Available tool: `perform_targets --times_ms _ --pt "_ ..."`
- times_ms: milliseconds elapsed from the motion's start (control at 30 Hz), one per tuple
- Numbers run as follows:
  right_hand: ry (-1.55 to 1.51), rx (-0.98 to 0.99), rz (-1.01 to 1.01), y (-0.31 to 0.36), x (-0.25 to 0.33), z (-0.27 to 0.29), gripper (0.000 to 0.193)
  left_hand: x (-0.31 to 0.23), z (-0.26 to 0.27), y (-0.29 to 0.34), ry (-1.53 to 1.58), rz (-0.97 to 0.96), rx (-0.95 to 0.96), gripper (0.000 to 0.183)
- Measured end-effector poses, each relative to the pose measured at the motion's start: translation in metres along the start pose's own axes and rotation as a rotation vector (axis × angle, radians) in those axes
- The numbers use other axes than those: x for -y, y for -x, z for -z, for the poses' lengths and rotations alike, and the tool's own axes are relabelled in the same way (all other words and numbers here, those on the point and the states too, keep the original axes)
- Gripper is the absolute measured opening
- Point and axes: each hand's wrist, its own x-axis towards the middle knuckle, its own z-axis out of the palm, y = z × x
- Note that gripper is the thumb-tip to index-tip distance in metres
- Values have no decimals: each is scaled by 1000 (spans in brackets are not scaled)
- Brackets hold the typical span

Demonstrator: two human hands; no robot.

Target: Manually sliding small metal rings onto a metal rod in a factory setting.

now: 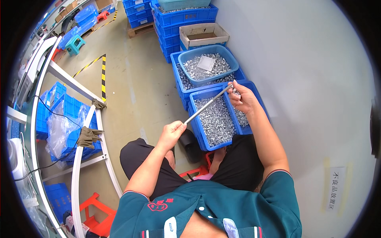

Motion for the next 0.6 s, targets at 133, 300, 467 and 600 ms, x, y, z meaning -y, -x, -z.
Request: perform_targets --times_ms 133,300,467,600 --pt "21 -73 10 0 -1 -6 24 1 0 0 4 -14 -10 27" --pt "92 -66 2 0 2 0 24 0 1 1 -33 -13 -10 27" --pt "89 -63 -42 -1 3 3 25 0 1 2 -82 -10 -9 27" --pt "67 -70 -17 0 1 -2 24 -1 0 2 -98 -8 -16 27"
